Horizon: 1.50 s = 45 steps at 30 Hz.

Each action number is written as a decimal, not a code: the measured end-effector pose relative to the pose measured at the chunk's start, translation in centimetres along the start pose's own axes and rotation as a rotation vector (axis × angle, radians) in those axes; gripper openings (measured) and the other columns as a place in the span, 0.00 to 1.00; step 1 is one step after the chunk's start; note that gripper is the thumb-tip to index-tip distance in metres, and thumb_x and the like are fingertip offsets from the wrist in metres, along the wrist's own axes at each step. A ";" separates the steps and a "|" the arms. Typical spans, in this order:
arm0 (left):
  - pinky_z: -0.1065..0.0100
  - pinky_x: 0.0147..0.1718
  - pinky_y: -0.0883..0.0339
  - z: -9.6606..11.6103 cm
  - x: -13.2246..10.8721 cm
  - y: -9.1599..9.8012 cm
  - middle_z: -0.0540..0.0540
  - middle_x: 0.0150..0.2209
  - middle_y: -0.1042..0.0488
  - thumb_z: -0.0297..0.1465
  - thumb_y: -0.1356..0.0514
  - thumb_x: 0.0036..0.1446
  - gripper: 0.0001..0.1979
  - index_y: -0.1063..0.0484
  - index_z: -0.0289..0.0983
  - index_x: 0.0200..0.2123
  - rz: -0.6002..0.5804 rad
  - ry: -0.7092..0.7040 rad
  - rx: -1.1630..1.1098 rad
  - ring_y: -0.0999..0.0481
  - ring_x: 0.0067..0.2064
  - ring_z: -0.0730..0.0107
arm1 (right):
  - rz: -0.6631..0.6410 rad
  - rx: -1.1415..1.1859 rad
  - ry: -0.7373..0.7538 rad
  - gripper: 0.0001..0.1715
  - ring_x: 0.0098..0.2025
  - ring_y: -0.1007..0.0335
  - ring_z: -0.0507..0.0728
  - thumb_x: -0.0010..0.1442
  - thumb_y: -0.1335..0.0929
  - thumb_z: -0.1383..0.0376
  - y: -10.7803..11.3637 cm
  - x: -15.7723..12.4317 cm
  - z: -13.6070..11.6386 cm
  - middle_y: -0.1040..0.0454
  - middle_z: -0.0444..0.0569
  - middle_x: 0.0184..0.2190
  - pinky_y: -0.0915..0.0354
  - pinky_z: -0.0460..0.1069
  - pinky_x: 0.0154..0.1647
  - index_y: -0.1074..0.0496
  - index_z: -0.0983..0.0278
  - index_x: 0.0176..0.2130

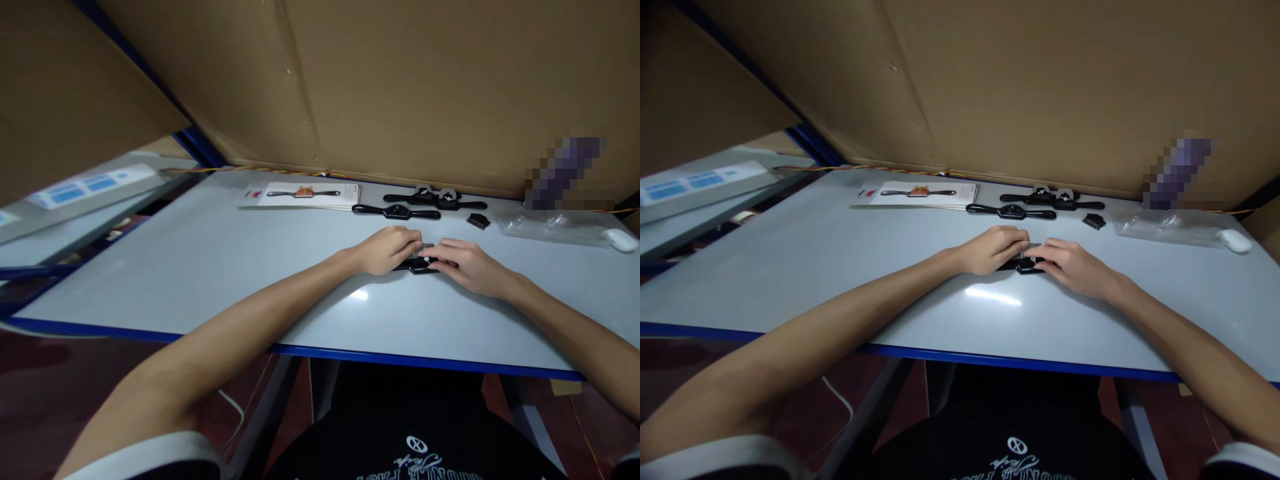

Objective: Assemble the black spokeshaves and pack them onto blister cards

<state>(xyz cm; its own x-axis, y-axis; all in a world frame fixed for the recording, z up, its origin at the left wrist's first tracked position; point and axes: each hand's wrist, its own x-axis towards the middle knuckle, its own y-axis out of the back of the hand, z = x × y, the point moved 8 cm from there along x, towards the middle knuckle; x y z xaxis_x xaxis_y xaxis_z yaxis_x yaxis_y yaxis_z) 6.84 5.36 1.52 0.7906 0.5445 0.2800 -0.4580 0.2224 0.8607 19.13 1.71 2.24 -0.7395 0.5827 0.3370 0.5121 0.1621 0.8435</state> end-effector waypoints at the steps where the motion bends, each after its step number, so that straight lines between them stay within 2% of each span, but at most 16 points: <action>1: 0.63 0.34 0.39 0.0 0.0 0.0 0.47 0.27 0.29 0.36 0.57 0.72 0.18 0.34 0.38 0.33 -0.001 -0.001 0.001 0.32 0.30 0.65 | -0.001 0.001 -0.009 0.16 0.31 0.35 0.53 0.73 0.35 0.64 0.0 0.0 0.0 0.28 0.46 0.34 0.34 0.50 0.35 0.23 0.60 0.57; 12: 0.64 0.35 0.38 -0.2 0.0 0.0 0.46 0.28 0.28 0.35 0.57 0.72 0.18 0.32 0.38 0.34 -0.018 0.008 0.010 0.30 0.31 0.64 | -0.040 0.027 -0.050 0.14 0.39 0.27 0.57 0.73 0.35 0.64 0.0 0.6 -0.4 0.20 0.52 0.42 0.31 0.53 0.42 0.25 0.61 0.53; 16: 0.63 0.35 0.37 -0.1 0.0 0.1 0.45 0.29 0.26 0.36 0.58 0.71 0.19 0.31 0.37 0.35 -0.014 0.016 0.035 0.29 0.31 0.64 | -0.040 0.018 -0.065 0.13 0.33 0.32 0.54 0.72 0.34 0.63 0.0 0.5 -0.2 0.25 0.47 0.35 0.34 0.51 0.37 0.26 0.61 0.53; 19: 0.62 0.33 0.38 0.3 -0.2 0.4 0.44 0.30 0.24 0.37 0.57 0.69 0.20 0.28 0.37 0.37 0.018 0.030 0.148 0.27 0.31 0.62 | -0.019 0.015 -0.079 0.16 0.29 0.38 0.52 0.67 0.34 0.68 0.1 0.3 -0.1 0.33 0.41 0.29 0.38 0.49 0.33 0.26 0.61 0.54; 21: 0.62 0.30 0.40 0.8 -0.3 0.5 0.43 0.30 0.24 0.43 0.53 0.65 0.20 0.26 0.36 0.38 0.031 0.028 0.282 0.27 0.31 0.59 | -0.001 0.021 -0.092 0.20 0.28 0.40 0.51 0.62 0.35 0.72 0.2 0.3 -0.1 0.36 0.40 0.28 0.40 0.48 0.31 0.27 0.62 0.53; 23: 0.61 0.28 0.42 1.2 -0.4 0.3 0.41 0.28 0.24 0.51 0.49 0.61 0.25 0.25 0.36 0.36 0.035 0.050 0.401 0.27 0.29 0.57 | 0.016 0.018 -0.105 0.22 0.28 0.40 0.52 0.59 0.36 0.74 0.2 0.4 -0.3 0.36 0.41 0.29 0.40 0.48 0.31 0.27 0.62 0.51; 25: 0.61 0.27 0.44 1.2 -0.4 0.1 0.40 0.26 0.25 0.59 0.49 0.59 0.31 0.24 0.36 0.33 0.034 0.121 0.460 0.28 0.26 0.58 | 0.011 0.010 -0.129 0.22 0.30 0.39 0.52 0.58 0.37 0.74 0.0 0.4 -0.5 0.34 0.43 0.31 0.40 0.49 0.32 0.26 0.62 0.51; 28: 0.61 0.25 0.45 0.8 -0.4 -0.3 0.40 0.23 0.27 0.62 0.51 0.59 0.36 0.24 0.36 0.29 0.007 0.248 0.471 0.30 0.23 0.59 | -0.040 0.012 -0.192 0.24 0.32 0.36 0.54 0.59 0.38 0.73 -0.5 0.5 -0.7 0.33 0.46 0.36 0.38 0.51 0.36 0.26 0.61 0.52; 32: 0.60 0.27 0.43 0.4 -0.3 -0.9 0.39 0.22 0.28 0.60 0.52 0.60 0.35 0.23 0.36 0.26 -0.055 0.345 0.469 0.29 0.25 0.56 | -0.076 0.022 -0.228 0.24 0.37 0.35 0.57 0.59 0.38 0.72 -0.7 0.5 -0.9 0.37 0.48 0.39 0.35 0.54 0.41 0.27 0.60 0.53; 35: 0.60 0.28 0.42 0.2 -0.2 -1.2 0.39 0.24 0.26 0.58 0.52 0.59 0.33 0.22 0.36 0.28 -0.082 0.397 0.432 0.28 0.26 0.56 | -0.076 0.023 -0.243 0.24 0.38 0.35 0.58 0.58 0.38 0.73 -0.7 0.6 -0.8 0.37 0.48 0.40 0.35 0.54 0.41 0.28 0.60 0.52; 39: 0.60 0.28 0.42 0.0 -0.3 -1.2 0.39 0.27 0.23 0.55 0.52 0.57 0.30 0.22 0.36 0.29 -0.059 0.477 0.383 0.28 0.27 0.58 | -0.084 0.003 -0.267 0.23 0.38 0.35 0.58 0.59 0.37 0.73 -0.9 0.6 -0.5 0.37 0.48 0.41 0.35 0.55 0.42 0.29 0.60 0.52; 45: 0.61 0.28 0.40 0.2 -0.2 -1.2 0.40 0.28 0.22 0.51 0.50 0.55 0.26 0.22 0.37 0.28 -0.010 0.455 0.347 0.28 0.26 0.60 | -0.076 -0.023 -0.258 0.21 0.38 0.35 0.57 0.60 0.39 0.73 -1.0 0.8 -0.5 0.38 0.48 0.40 0.35 0.55 0.43 0.30 0.60 0.51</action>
<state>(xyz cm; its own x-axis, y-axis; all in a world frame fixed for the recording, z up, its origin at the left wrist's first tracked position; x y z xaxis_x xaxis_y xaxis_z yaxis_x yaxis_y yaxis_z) 7.31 4.83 0.49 0.5046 0.8542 0.1255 -0.2301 -0.0071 0.9731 17.83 1.62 1.85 -0.6377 0.7541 0.1572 0.4474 0.1965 0.8725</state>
